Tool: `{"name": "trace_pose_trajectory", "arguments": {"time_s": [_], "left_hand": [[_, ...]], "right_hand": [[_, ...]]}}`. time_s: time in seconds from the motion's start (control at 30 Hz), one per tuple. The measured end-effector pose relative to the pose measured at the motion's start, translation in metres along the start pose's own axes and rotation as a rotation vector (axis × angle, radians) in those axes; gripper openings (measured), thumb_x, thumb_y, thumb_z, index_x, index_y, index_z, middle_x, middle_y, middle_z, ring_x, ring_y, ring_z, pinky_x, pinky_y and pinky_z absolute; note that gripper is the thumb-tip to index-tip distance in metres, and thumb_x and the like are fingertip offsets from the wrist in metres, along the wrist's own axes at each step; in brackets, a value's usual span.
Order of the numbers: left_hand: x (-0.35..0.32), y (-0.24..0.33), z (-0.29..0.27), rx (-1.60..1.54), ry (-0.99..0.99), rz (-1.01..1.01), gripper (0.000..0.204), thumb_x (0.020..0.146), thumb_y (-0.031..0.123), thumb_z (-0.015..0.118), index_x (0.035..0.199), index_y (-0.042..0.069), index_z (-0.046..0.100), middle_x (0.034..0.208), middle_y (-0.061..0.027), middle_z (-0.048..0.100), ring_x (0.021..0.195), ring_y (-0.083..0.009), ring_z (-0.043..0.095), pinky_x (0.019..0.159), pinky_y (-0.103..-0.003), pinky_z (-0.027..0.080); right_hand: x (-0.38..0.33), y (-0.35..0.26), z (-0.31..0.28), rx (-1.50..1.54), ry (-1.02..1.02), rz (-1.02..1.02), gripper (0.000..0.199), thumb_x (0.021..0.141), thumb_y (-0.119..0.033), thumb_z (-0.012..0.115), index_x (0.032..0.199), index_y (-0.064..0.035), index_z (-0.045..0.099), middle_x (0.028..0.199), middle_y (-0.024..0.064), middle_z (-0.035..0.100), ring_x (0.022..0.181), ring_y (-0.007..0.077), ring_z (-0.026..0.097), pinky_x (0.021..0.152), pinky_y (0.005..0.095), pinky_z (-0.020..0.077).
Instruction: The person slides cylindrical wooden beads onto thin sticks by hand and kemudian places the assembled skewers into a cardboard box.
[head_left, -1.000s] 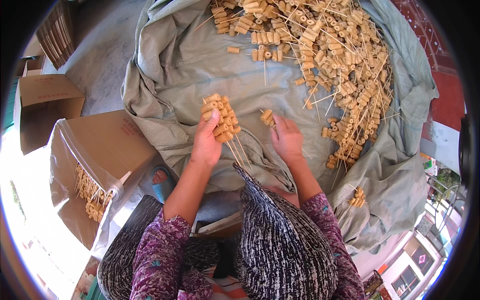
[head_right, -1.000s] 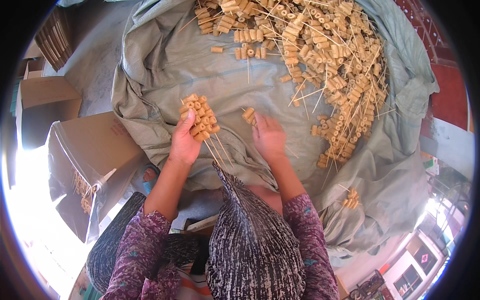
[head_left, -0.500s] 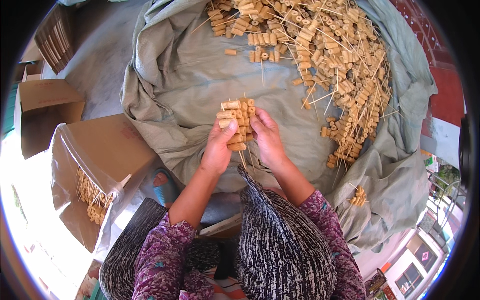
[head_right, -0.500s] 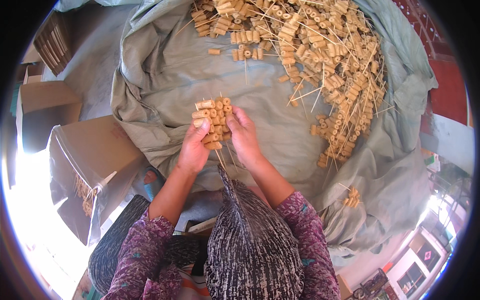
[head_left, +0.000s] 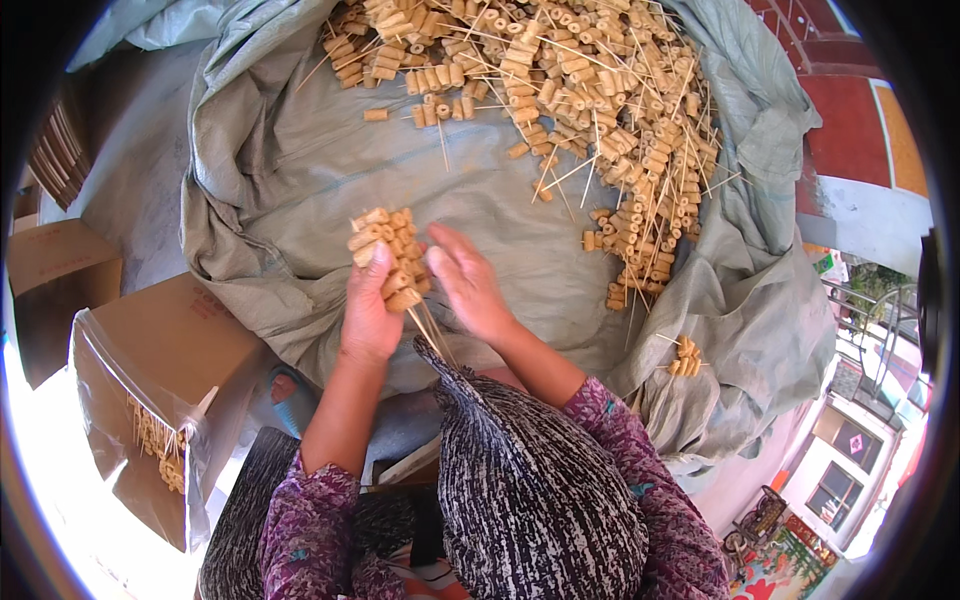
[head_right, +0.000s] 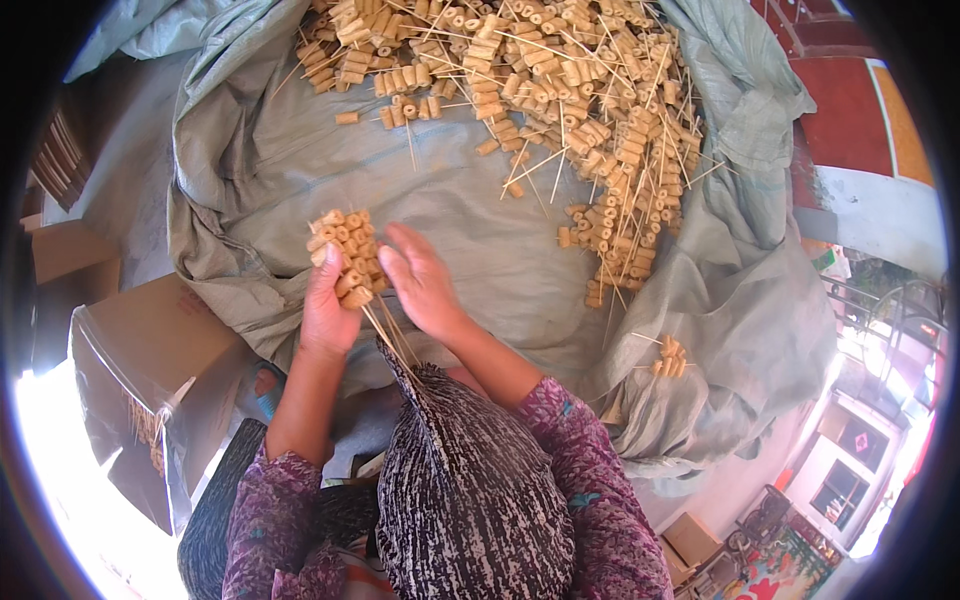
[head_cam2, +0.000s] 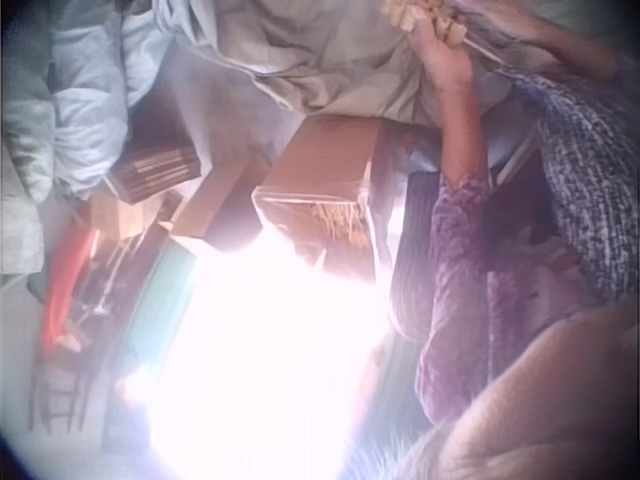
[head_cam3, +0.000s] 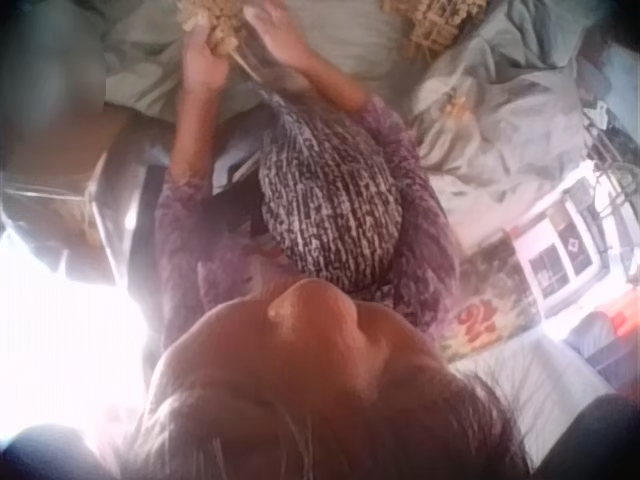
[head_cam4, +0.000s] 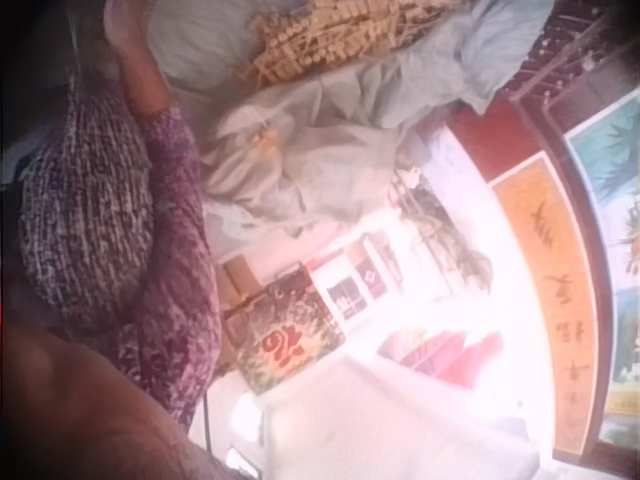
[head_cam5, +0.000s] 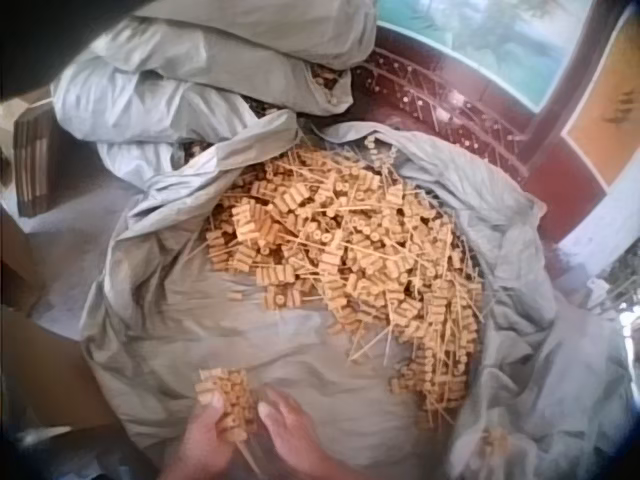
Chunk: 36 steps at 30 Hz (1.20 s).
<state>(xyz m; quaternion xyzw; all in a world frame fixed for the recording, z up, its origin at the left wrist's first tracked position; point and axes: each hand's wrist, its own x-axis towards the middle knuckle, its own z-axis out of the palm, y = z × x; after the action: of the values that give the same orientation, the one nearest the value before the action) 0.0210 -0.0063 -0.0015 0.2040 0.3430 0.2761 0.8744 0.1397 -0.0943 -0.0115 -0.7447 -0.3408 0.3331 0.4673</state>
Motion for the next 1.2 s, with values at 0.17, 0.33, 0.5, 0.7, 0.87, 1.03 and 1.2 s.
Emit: {"name": "trace_pose_trajectory", "arguments": {"time_s": [0.17, 0.33, 0.5, 0.7, 0.87, 1.03, 1.2], "left_hand": [[0.012, 0.019, -0.028, -0.054, 0.042, 0.024, 0.049, 0.099, 0.037, 0.056, 0.136, 0.006, 0.046, 0.125, -0.0084, 0.059, 0.110, -0.0249, 0.060, 0.088, -0.045, 0.053], [0.010, 0.015, -0.021, -0.079, 0.040, -0.016, 0.048, 0.099, 0.036, 0.055, 0.136, 0.006, 0.047, 0.126, -0.0084, 0.059, 0.110, -0.0247, 0.060, 0.087, -0.043, 0.054], [0.008, 0.009, -0.027, 0.009, -0.005, 0.000, 0.053, 0.101, 0.040, 0.049, 0.141, 0.006, 0.042, 0.133, -0.0105, 0.055, 0.116, -0.0288, 0.058, 0.093, -0.047, 0.051], [0.014, 0.049, -0.019, 0.054, -0.066, 0.116, 0.051, 0.100, 0.035, 0.053, 0.139, 0.003, 0.043, 0.130, -0.0112, 0.057, 0.112, -0.0265, 0.060, 0.087, -0.041, 0.054], [0.018, 0.061, -0.031, 0.006, -0.114, 0.029, 0.054, 0.100, 0.037, 0.053, 0.139, 0.002, 0.043, 0.130, -0.0114, 0.057, 0.113, -0.0279, 0.060, 0.087, -0.043, 0.054], [0.017, 0.049, -0.049, 0.005, -0.132, -0.076, 0.057, 0.099, 0.043, 0.051, 0.138, 0.002, 0.044, 0.129, -0.0121, 0.058, 0.113, -0.0270, 0.060, 0.088, -0.043, 0.054], [0.013, 0.041, -0.045, -0.160, -0.119, -0.150, 0.065, 0.100, 0.056, 0.040, 0.136, 0.002, 0.047, 0.128, -0.0106, 0.058, 0.115, -0.0226, 0.059, 0.097, -0.036, 0.050]], "right_hand": [[-0.013, 0.035, -0.094, -0.524, 0.550, -0.042, 0.038, 0.092, -0.021, 0.061, 0.124, -0.0014, 0.057, 0.121, 0.0176, 0.060, 0.113, 0.0333, 0.057, 0.099, 0.0425, 0.0432], [-0.008, 0.071, -0.191, -1.100, 0.761, 0.067, 0.040, 0.089, -0.027, 0.064, 0.120, -0.0009, 0.060, 0.116, 0.0165, 0.062, 0.106, 0.0364, 0.059, 0.091, 0.0438, 0.0471], [0.021, 0.059, -0.206, -1.057, 0.497, 0.552, 0.034, 0.086, -0.024, 0.066, 0.111, -0.0010, 0.064, 0.098, 0.0123, 0.069, 0.087, 0.0371, 0.064, 0.077, 0.0459, 0.0520], [-0.016, 0.084, -0.144, 0.410, 0.267, 0.608, 0.025, 0.088, -0.017, 0.066, 0.111, -0.0049, 0.064, 0.098, 0.0047, 0.070, 0.087, 0.0195, 0.068, 0.070, 0.0342, 0.0549], [-0.048, 0.036, -0.036, 0.740, -0.139, 0.594, 0.028, 0.089, -0.004, 0.065, 0.117, -0.0050, 0.062, 0.103, 0.0040, 0.068, 0.092, 0.0161, 0.067, 0.078, 0.0273, 0.0541], [0.004, -0.041, -0.021, -0.160, -0.010, -0.432, 0.025, 0.080, -0.007, 0.070, 0.105, -0.0051, 0.067, 0.104, 0.0078, 0.068, 0.098, 0.0240, 0.066, 0.084, 0.0310, 0.0538], [0.042, -0.091, 0.002, -0.463, 0.000, -1.158, 0.029, 0.075, -0.008, 0.071, 0.103, -0.0061, 0.068, 0.107, 0.0074, 0.066, 0.106, 0.0252, 0.063, 0.093, 0.0393, 0.0541]]}}
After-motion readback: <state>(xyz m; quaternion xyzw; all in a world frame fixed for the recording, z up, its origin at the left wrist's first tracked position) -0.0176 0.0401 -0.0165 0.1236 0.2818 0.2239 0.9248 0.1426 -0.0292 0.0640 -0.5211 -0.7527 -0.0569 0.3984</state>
